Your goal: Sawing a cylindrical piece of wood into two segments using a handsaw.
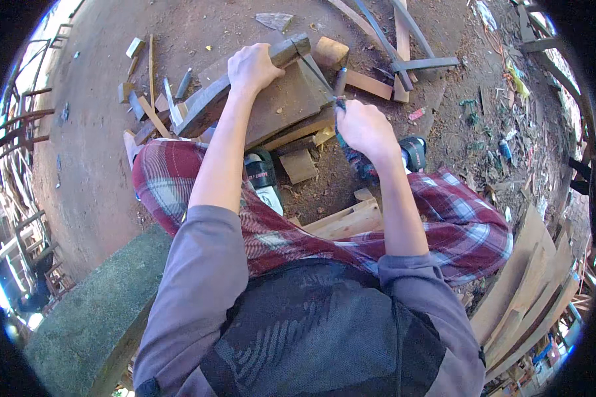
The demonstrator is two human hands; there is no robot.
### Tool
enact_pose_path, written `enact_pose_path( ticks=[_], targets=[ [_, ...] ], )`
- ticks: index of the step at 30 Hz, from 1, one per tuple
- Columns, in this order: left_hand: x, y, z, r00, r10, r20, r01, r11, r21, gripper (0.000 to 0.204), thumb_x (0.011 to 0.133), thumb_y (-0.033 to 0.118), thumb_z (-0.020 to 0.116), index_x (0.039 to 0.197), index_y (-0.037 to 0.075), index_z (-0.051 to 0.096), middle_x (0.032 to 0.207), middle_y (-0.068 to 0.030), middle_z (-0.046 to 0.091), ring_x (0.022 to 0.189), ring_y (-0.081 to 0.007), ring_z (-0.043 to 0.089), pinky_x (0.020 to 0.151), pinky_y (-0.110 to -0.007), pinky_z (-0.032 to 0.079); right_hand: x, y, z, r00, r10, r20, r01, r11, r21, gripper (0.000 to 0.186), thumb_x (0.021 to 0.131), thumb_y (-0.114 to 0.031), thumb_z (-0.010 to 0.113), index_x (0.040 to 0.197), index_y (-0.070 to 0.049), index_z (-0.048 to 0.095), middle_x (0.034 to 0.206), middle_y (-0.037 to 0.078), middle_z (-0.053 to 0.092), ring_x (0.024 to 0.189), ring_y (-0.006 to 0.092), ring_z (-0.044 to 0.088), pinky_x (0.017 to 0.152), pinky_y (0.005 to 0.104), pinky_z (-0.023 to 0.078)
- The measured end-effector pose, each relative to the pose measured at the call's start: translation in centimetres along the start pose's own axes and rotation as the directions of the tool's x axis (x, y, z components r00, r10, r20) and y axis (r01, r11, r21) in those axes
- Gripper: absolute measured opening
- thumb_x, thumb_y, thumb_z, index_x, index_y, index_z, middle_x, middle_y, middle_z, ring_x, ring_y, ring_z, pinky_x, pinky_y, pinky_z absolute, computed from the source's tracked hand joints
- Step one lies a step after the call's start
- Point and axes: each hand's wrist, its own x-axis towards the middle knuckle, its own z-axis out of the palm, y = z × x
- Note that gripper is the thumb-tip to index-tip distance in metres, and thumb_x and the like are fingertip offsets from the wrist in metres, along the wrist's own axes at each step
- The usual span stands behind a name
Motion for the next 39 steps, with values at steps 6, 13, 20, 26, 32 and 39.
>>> enact_pose_path(
  ticks=[6,13,20,26,32,39],
  targets=[
    [0.9,0.0,-0.3,0.998,0.062,-0.019,-0.062,0.998,-0.015,0.057,0.063,0.042,0.079,0.107,0.009,0.067,0.104,-0.0137,0.069,0.100,-0.0303,0.065,0.087,-0.041,0.049,3.2,-1.1,3.0,0.999,0.030,-0.027,-0.028,0.998,0.057,0.030,0.091,-0.021,0.047,0.103,-0.002,0.067,0.102,0.024,0.067,0.096,0.0392,0.066,0.085,0.0475,0.052],
    [2.3,-1.6,0.3,0.997,0.062,-0.038,-0.061,0.998,0.029,0.079,0.057,0.057,0.080,0.113,0.005,0.063,0.109,-0.0155,0.067,0.106,-0.0309,0.061,0.092,-0.040,0.046,7.0,0.1,6.2,0.979,-0.029,-0.201,0.059,0.988,0.141,0.034,0.096,-0.028,0.042,0.104,-0.004,0.063,0.095,0.023,0.068,0.090,0.0398,0.067,0.080,0.0495,0.053],
    [1.2,-0.5,1.5,0.953,0.089,-0.290,-0.067,0.994,0.085,0.078,0.063,0.063,0.075,0.113,0.005,0.061,0.106,-0.0144,0.067,0.103,-0.0325,0.060,0.092,-0.042,0.043,6.6,0.7,4.4,0.957,-0.147,-0.251,0.197,0.962,0.188,0.035,0.096,-0.032,0.044,0.103,-0.005,0.064,0.088,0.024,0.067,0.083,0.0404,0.066,0.076,0.0503,0.053],
    [-0.2,0.7,2.4,0.953,0.064,-0.295,-0.063,0.998,0.016,0.070,0.062,0.057,0.079,0.105,0.005,0.056,0.101,-0.0149,0.065,0.099,-0.0342,0.061,0.088,-0.043,0.044,4.4,-1.4,1.6,0.968,-0.126,-0.215,0.155,0.980,0.123,0.029,0.091,-0.022,0.047,0.094,-0.005,0.070,0.090,0.019,0.069,0.085,0.0349,0.069,0.077,0.0445,0.054],
    [-1.1,1.0,2.4,0.959,0.138,-0.247,-0.128,0.990,0.056,0.056,0.069,0.039,0.079,0.105,0.005,0.053,0.104,-0.0156,0.063,0.104,-0.0330,0.059,0.088,-0.043,0.044,6.8,0.8,4.4,0.971,-0.111,-0.210,0.145,0.978,0.150,0.033,0.094,-0.029,0.043,0.101,-0.008,0.069,0.094,0.021,0.069,0.088,0.0372,0.067,0.079,0.0471,0.054],
    [-1.0,1.0,1.1,0.993,0.112,-0.041,-0.113,0.993,-0.021,0.049,0.074,0.032,0.076,0.103,0.003,0.050,0.104,-0.0222,0.062,0.103,-0.0387,0.059,0.087,-0.046,0.045,6.9,2.4,6.5,0.968,-0.124,-0.219,0.172,0.960,0.221,0.038,0.096,-0.038,0.042,0.108,-0.009,0.064,0.094,0.023,0.068,0.088,0.0396,0.066,0.081,0.0502,0.053]
  ],
)
